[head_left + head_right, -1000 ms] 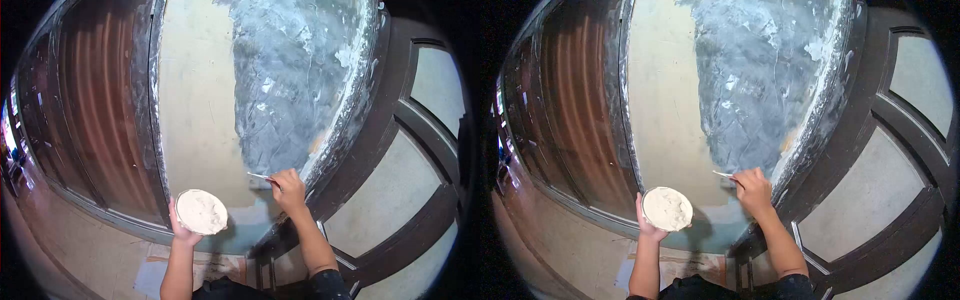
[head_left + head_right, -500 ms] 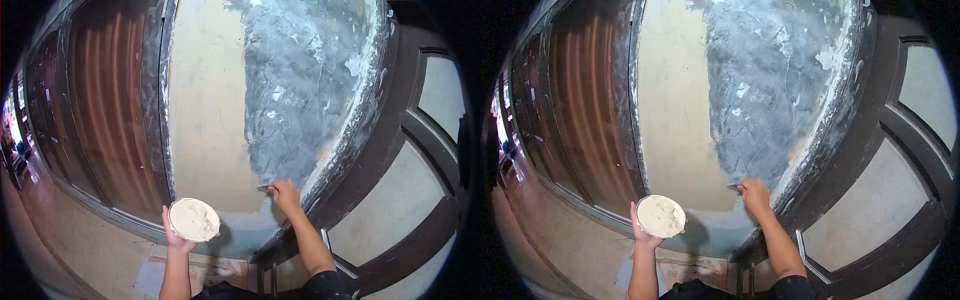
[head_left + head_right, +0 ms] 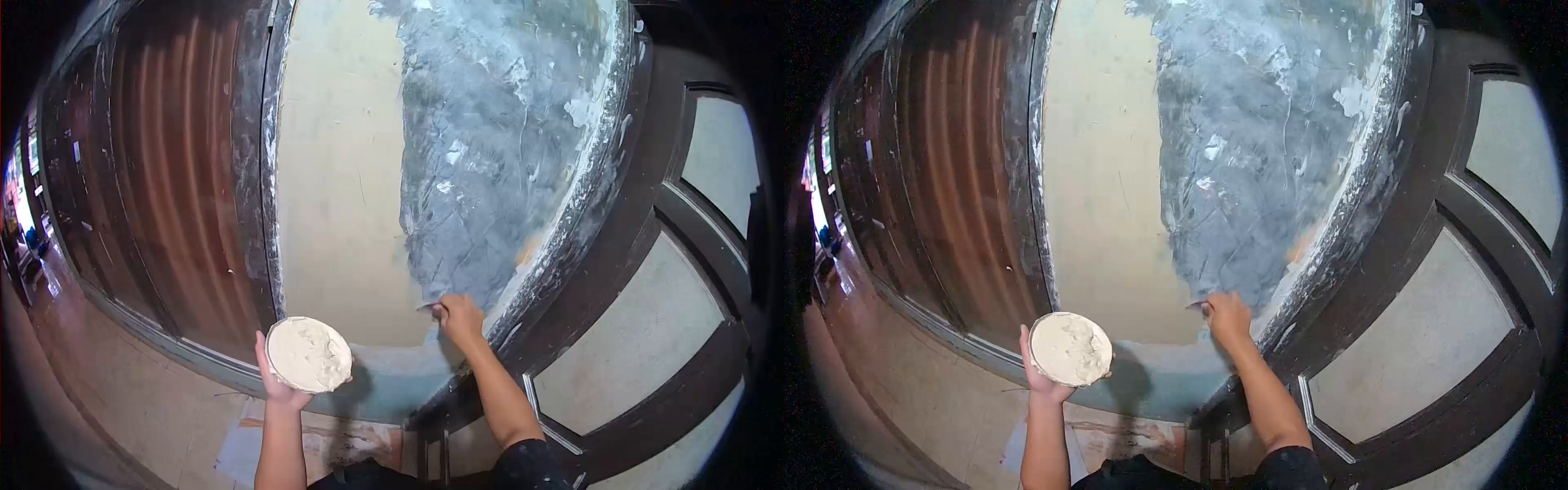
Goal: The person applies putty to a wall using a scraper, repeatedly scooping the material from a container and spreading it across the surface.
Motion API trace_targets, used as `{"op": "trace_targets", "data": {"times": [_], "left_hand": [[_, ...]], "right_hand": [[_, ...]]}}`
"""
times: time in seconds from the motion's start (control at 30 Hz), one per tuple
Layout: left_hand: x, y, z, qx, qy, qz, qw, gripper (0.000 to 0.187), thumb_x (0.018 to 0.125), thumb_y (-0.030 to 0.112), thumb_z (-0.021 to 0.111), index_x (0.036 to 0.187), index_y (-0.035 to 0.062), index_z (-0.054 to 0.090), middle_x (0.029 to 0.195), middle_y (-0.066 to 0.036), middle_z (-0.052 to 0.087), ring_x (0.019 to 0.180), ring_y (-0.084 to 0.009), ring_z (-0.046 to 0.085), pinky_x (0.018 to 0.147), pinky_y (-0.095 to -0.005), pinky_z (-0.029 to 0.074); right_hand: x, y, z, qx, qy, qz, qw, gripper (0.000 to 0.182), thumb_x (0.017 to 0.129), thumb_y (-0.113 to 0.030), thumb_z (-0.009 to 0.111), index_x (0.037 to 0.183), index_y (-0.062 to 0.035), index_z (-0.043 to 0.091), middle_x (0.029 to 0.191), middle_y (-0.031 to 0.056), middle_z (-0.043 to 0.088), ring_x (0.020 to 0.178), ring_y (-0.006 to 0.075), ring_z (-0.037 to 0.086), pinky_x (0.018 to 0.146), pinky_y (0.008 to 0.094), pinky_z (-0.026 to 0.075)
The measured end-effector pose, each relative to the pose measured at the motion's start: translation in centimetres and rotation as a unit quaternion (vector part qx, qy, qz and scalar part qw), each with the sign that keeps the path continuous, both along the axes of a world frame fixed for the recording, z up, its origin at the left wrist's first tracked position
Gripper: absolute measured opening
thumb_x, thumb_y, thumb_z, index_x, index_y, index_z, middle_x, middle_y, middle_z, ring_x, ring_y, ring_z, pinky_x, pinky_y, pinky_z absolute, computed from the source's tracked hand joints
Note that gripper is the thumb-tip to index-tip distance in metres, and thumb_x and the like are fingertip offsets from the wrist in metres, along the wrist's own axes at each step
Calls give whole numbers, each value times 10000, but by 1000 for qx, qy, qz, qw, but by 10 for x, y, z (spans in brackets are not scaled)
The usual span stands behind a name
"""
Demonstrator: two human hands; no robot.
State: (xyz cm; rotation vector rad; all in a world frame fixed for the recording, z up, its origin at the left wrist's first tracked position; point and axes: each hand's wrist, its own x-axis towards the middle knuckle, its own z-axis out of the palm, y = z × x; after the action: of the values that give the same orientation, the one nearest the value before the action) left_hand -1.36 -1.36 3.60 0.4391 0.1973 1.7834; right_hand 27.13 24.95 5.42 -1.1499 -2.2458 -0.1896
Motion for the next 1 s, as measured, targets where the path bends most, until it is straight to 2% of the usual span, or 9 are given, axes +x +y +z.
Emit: {"op": "trace_targets", "data": {"times": [0.13,0.27,0.43,0.5,0.53,0.77,0.8,0.97,1.0], "left_hand": [[-3,-2,4,4,-6,0,1000,955,957,863,353,1506,100,526,1460,-236,591,1229,-548,627,878,-833,523],[-6,-9,2,-2,-15,20,1000,953,958,862,359,1512,104,523,1464,-228,590,1225,-541,632,864,-839,523],[-12,-9,-1,6,-2,20,1000,953,956,861,374,1513,101,520,1455,-240,597,1204,-558,639,867,-848,514],[-13,-10,-1,10,-8,18,1000,950,956,857,384,1515,101,517,1457,-246,593,1211,-565,635,865,-848,514],[-14,-10,-1,23,7,15,1000,958,950,864,385,1518,104,513,1463,-247,589,1213,-579,629,875,-852,506],[-20,-16,0,8,-55,9,998,985,937,885,373,1529,108,501,1473,-264,574,1212,-619,610,895,-859,487],[-19,-16,5,21,29,9,999,971,949,873,367,1524,104,509,1465,-252,586,1231,-589,612,911,-831,504],[-16,0,-2,3,-10,31,999,946,978,841,363,1484,65,553,1448,-214,615,1238,-488,643,958,-739,552],[-8,-4,13,12,-9,13,1000,951,980,841,358,1484,58,552,1440,-214,621,1236,-476,650,978,-714,557]], "right_hand": [[-5,-13,33,36,74,0,997,115,949,-264,741,995,-160,751,1012,45,741,1013,375,646,794,566,542],[-4,-19,-6,-17,5,6,1000,82,956,-237,726,984,-162,747,1009,54,739,1013,370,648,787,559,540],[-16,-6,25,22,6,16,1000,108,922,-220,747,914,-120,707,944,57,712,928,373,652,753,549,533],[-17,-23,46,163,91,40,982,95,905,-195,750,887,-119,696,889,60,687,878,369,641,716,524,527],[-14,-26,47,165,68,41,983,84,898,-192,757,883,-135,697,856,54,667,864,361,631,680,511,525],[-12,-10,-24,34,1,-1,999,153,936,-284,745,889,-143,711,927,81,712,951,372,652,772,542,532],[-15,-15,-2,59,35,8,998,110,926,-255,749,906,-149,734,933,66,717,943,368,653,767,505,536],[-6,-43,94,129,112,55,984,64,870,-128,765,932,-119,755,942,62,726,932,360,648,790,450,544],[-4,-52,108,141,102,128,976,128,840,-81,766,967,-94,759,948,78,730,925,352,640,806,445,537]]}}
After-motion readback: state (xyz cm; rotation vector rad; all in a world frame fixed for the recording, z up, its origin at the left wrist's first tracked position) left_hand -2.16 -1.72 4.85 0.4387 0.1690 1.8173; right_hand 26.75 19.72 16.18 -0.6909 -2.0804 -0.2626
